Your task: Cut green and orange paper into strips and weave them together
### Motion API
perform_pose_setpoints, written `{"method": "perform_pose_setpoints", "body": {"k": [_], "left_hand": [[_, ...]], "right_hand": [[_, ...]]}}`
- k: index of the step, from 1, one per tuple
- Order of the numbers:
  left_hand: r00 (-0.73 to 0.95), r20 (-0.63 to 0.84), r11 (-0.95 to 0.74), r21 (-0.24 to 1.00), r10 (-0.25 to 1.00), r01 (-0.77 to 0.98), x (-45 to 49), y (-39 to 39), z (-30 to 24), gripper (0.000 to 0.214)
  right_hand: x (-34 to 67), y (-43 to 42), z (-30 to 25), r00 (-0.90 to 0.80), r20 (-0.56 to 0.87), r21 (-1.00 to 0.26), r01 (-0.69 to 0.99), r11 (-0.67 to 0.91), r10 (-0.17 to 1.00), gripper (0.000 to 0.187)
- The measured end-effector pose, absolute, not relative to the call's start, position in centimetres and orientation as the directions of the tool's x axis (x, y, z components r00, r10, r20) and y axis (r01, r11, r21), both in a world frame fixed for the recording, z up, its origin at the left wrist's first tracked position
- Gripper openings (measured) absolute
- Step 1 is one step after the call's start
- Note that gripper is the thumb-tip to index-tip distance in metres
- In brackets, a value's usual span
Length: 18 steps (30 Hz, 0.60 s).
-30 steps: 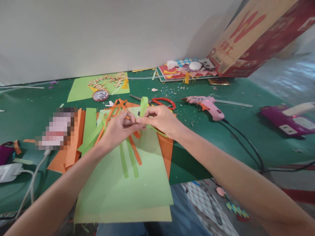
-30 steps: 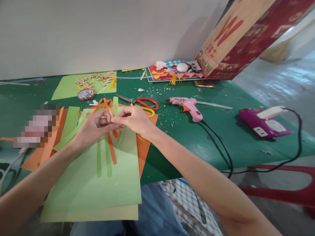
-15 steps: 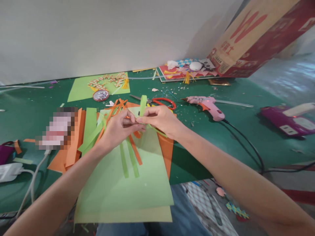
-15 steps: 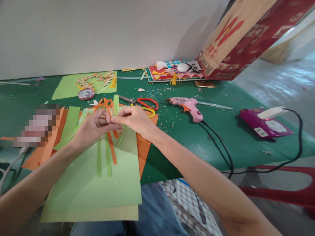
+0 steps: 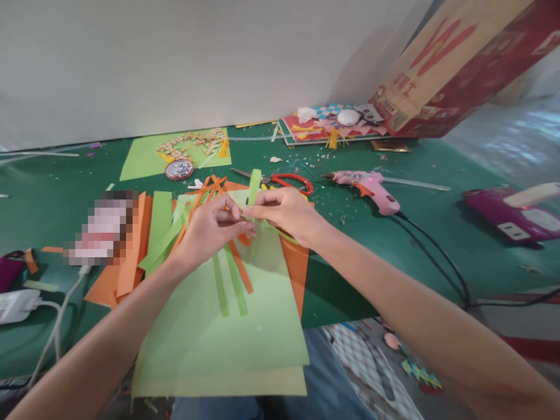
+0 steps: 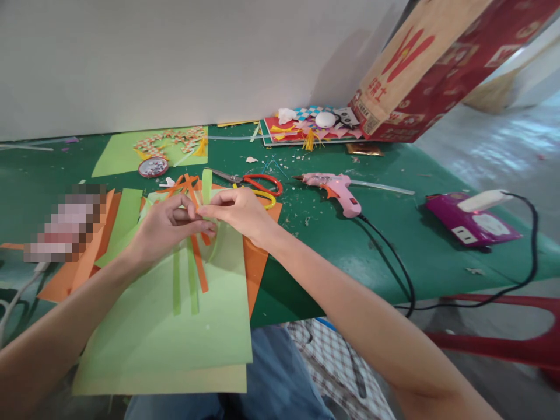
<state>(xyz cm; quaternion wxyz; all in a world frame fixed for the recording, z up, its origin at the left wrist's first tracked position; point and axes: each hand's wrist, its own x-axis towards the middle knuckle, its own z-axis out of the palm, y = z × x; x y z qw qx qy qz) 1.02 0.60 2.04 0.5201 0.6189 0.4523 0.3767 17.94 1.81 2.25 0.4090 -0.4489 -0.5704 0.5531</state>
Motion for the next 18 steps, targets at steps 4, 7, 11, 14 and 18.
{"method": "perform_pose_setpoints", "body": {"k": [4, 7, 11, 14, 18], "left_hand": [[0.312, -0.014, -0.047, 0.981, 0.950, 0.187, 1.02, 0.53, 2.23, 0.029], [0.324, -0.032, -0.032, 0.981, 0.946, 0.190, 0.99, 0.58, 2.25, 0.027], [0.345, -0.022, -0.048, 0.980, 0.938, 0.194, 0.86, 0.75, 2.06, 0.022], [0.374, -0.017, -0.071, 0.973, 0.927, 0.219, 0.77, 0.82, 1.95, 0.025], [0.384, -0.008, -0.098, 0.962, 0.923, 0.256, 0.76, 0.71, 2.06, 0.026]], "right_hand": [[17.87, 1.81, 2.43, -0.217, -0.031, -0.999, 0.023, -0.026, 0.976, 0.026], [17.85, 1.76, 2.53, -0.232, -0.027, -1.000, 0.011, -0.025, 0.972, 0.024], [17.82, 1.71, 2.55, -0.249, -0.019, -1.000, -0.016, -0.024, 0.968, 0.020], [17.79, 1.71, 2.59, -0.252, -0.026, -0.999, -0.029, -0.034, 0.967, 0.022], [17.86, 1.79, 2.66, -0.239, -0.047, -0.998, -0.030, -0.056, 0.970, 0.024]]}}
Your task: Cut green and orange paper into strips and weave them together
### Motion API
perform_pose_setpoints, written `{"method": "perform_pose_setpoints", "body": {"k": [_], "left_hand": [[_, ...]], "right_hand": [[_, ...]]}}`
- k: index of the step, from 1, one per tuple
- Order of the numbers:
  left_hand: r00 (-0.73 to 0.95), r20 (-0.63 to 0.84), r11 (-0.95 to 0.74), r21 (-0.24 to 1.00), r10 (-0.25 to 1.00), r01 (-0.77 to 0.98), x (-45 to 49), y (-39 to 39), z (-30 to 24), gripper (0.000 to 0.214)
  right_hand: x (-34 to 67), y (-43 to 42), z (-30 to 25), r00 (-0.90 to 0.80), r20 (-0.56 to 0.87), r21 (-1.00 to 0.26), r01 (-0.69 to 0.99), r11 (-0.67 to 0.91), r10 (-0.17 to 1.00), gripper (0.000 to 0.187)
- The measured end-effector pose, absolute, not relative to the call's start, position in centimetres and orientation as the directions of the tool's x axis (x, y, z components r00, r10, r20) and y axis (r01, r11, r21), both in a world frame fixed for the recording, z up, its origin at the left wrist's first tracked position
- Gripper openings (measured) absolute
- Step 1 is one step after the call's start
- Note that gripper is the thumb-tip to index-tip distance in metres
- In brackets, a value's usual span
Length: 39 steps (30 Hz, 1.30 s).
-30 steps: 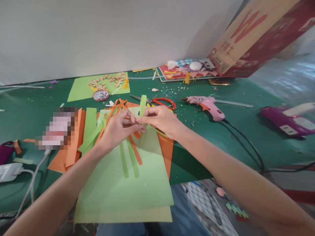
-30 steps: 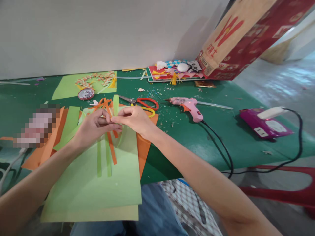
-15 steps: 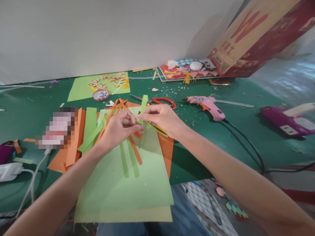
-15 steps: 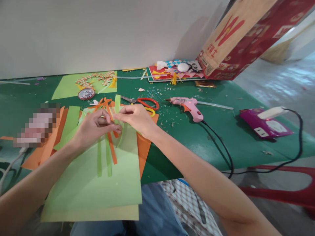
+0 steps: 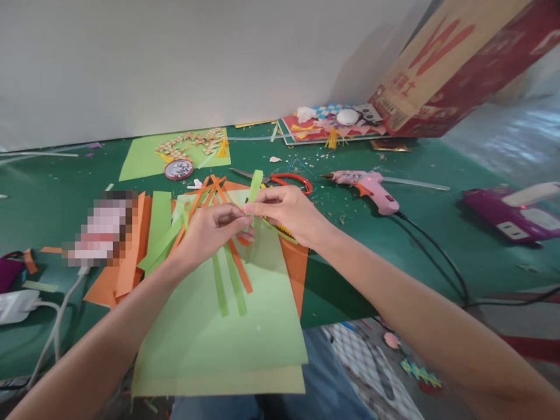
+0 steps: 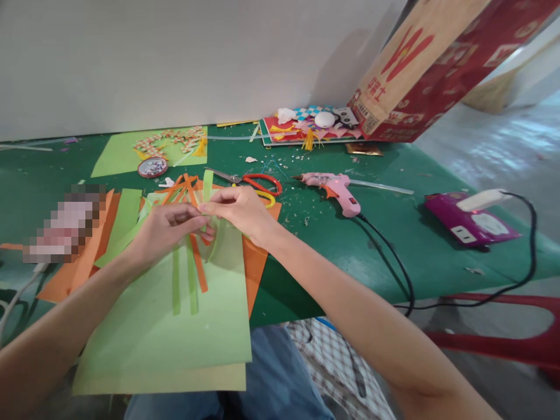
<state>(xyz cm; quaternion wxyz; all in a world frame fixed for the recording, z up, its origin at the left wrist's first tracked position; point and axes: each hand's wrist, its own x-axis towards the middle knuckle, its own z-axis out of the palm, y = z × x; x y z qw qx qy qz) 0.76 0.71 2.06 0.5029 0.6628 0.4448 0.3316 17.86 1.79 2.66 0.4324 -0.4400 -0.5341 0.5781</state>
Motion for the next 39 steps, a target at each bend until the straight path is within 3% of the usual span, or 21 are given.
{"method": "perform_pose_setpoints", "body": {"k": [7, 15, 25, 34, 39], "left_hand": [[0.396, -0.046, -0.066, 0.962, 0.917, 0.265, 0.89, 0.47, 2.35, 0.027], [0.443, 0.036, -0.154, 0.960, 0.896, 0.235, 1.05, 0.52, 2.67, 0.025], [0.438, 0.011, -0.129, 0.962, 0.899, 0.241, 1.00, 0.35, 2.74, 0.026], [0.413, 0.053, -0.169, 0.953, 0.909, 0.251, 0.89, 0.60, 2.42, 0.025], [0.394, 0.059, -0.187, 0.937, 0.917, 0.295, 0.84, 0.49, 2.41, 0.028]], "right_hand": [[18.29, 2.02, 2.25, -0.200, -0.032, -0.994, -0.091, -0.052, 0.979, 0.030], [18.01, 1.80, 2.30, -0.330, -0.027, -0.994, -0.088, -0.059, 0.944, 0.032], [18.31, 1.97, 2.26, -0.207, -0.015, -0.990, -0.135, -0.044, 0.978, 0.032], [18.01, 1.71, 2.32, -0.324, -0.019, -0.996, -0.075, -0.046, 0.946, 0.032], [18.23, 1.83, 2.42, -0.238, -0.013, -0.997, -0.076, -0.032, 0.971, 0.034]]}}
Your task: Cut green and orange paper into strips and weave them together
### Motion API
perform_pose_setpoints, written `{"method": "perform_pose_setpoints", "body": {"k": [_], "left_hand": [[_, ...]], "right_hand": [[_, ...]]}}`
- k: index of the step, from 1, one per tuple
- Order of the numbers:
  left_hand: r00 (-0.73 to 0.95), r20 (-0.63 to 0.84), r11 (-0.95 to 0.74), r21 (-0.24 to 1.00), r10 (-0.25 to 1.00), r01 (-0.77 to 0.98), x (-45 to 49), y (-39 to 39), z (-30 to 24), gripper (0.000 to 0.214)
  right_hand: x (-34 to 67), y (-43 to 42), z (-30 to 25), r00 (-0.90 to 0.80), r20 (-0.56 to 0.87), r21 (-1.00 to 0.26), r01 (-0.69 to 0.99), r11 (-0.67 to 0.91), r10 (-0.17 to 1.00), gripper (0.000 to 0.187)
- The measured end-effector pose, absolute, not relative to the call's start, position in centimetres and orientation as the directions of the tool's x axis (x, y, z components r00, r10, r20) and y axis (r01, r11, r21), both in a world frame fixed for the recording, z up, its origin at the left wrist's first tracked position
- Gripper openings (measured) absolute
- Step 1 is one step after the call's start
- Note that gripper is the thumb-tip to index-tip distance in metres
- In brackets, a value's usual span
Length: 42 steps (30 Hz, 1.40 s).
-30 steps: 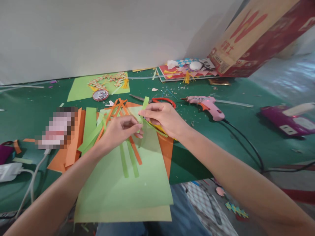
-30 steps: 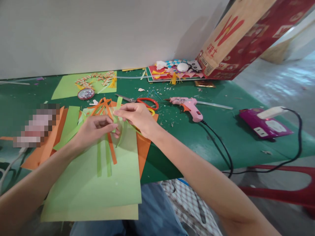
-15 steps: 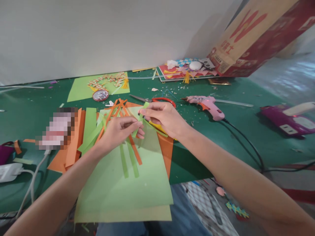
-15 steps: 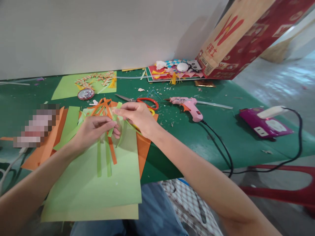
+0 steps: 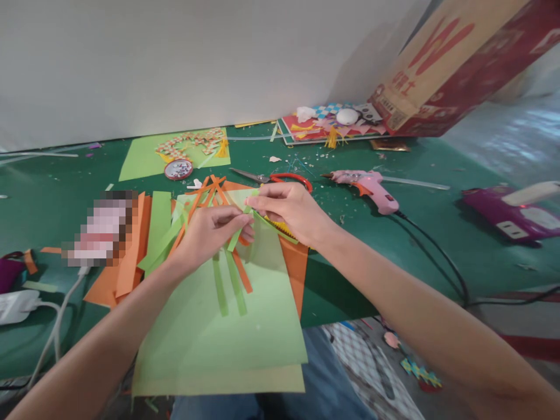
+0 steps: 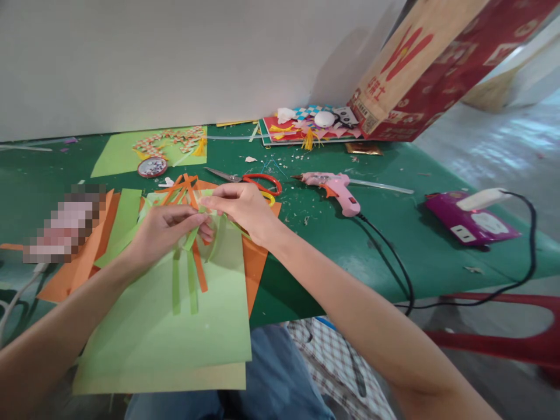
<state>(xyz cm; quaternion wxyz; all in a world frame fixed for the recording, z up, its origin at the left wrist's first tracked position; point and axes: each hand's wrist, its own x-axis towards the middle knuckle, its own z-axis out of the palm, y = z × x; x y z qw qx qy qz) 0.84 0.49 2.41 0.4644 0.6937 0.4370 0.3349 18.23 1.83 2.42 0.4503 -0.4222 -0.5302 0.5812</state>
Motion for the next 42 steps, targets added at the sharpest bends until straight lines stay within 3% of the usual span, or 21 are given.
{"method": "perform_pose_setpoints", "body": {"k": [10, 16, 29, 34, 39, 42], "left_hand": [[0.370, 0.062, -0.194, 0.924, 0.927, 0.330, 0.9, 0.3, 2.6, 0.025], [0.378, 0.076, -0.201, 0.931, 0.923, 0.304, 0.8, 0.3, 2.7, 0.022], [0.380, 0.061, -0.187, 0.935, 0.923, 0.303, 0.9, 0.2, 2.4, 0.022], [0.375, 0.081, -0.208, 0.927, 0.924, 0.313, 1.0, 0.3, 2.5, 0.024], [0.357, 0.092, -0.212, 0.925, 0.930, 0.315, 1.0, 0.3, 2.4, 0.023], [0.336, 0.089, -0.202, 0.926, 0.938, 0.318, 0.9, 0.4, 2.3, 0.022]], "right_hand": [[18.3, 1.8, 2.2, -0.226, 0.032, -0.990, -0.143, -0.001, 0.974, 0.026], [18.2, 1.8, 2.1, -0.232, 0.044, -0.979, -0.206, -0.005, 0.972, 0.032], [18.3, 2.0, 2.0, -0.193, 0.078, -0.985, -0.168, 0.045, 0.978, 0.025], [18.8, 2.4, 2.1, -0.125, 0.121, -0.966, -0.241, 0.089, 0.985, 0.019], [19.9, 3.3, 2.4, 0.019, 0.213, -0.912, -0.354, 0.206, 0.977, 0.026], [20.0, 3.3, 2.7, 0.004, 0.214, -0.916, -0.347, 0.202, 0.977, 0.027]]}}
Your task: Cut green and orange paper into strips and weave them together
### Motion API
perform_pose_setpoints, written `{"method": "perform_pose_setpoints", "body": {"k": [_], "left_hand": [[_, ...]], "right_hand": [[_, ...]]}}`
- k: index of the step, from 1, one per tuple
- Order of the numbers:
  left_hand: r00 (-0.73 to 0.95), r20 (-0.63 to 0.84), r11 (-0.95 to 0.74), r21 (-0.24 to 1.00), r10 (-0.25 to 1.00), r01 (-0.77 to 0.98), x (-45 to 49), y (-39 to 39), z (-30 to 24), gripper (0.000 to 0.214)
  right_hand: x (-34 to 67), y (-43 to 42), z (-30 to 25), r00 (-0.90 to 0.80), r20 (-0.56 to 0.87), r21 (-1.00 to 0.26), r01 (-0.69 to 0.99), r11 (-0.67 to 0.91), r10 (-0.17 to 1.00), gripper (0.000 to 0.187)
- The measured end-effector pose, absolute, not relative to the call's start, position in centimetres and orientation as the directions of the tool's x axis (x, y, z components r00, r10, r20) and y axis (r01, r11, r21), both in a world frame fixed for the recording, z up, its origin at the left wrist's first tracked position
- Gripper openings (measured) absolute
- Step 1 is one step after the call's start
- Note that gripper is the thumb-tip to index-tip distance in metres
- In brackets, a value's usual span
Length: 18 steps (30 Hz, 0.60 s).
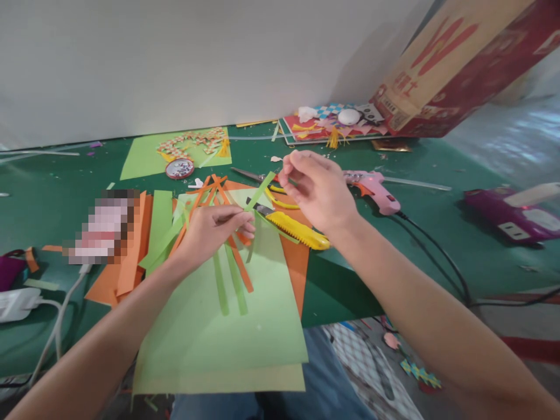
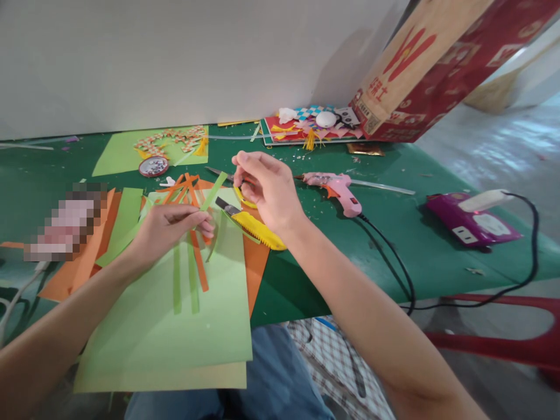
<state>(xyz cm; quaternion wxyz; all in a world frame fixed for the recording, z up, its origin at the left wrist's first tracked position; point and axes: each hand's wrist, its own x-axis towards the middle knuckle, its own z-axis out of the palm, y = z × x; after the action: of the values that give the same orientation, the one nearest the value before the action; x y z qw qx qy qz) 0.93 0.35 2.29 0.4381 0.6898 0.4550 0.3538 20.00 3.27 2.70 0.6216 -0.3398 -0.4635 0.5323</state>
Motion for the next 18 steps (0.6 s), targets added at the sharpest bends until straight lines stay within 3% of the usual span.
{"method": "perform_pose_setpoints", "body": {"k": [5, 9, 18], "left_hand": [[0.324, 0.131, -0.237, 0.920, 0.937, 0.313, 0.8, 0.5, 2.2, 0.024], [0.347, 0.127, -0.243, 0.918, 0.929, 0.314, 0.8, 0.5, 2.1, 0.024], [0.336, 0.139, -0.239, 0.931, 0.931, 0.277, 0.8, 0.4, 2.2, 0.023]], "right_hand": [[18.8, 2.4, 2.6, -0.133, 0.089, -0.975, -0.213, 0.059, 0.987, 0.038], [18.4, 2.1, 2.4, -0.191, 0.078, -0.994, -0.093, 0.061, 0.979, 0.032], [19.2, 2.4, 2.6, -0.090, 0.146, -0.963, -0.240, 0.121, 0.985, 0.029]]}}
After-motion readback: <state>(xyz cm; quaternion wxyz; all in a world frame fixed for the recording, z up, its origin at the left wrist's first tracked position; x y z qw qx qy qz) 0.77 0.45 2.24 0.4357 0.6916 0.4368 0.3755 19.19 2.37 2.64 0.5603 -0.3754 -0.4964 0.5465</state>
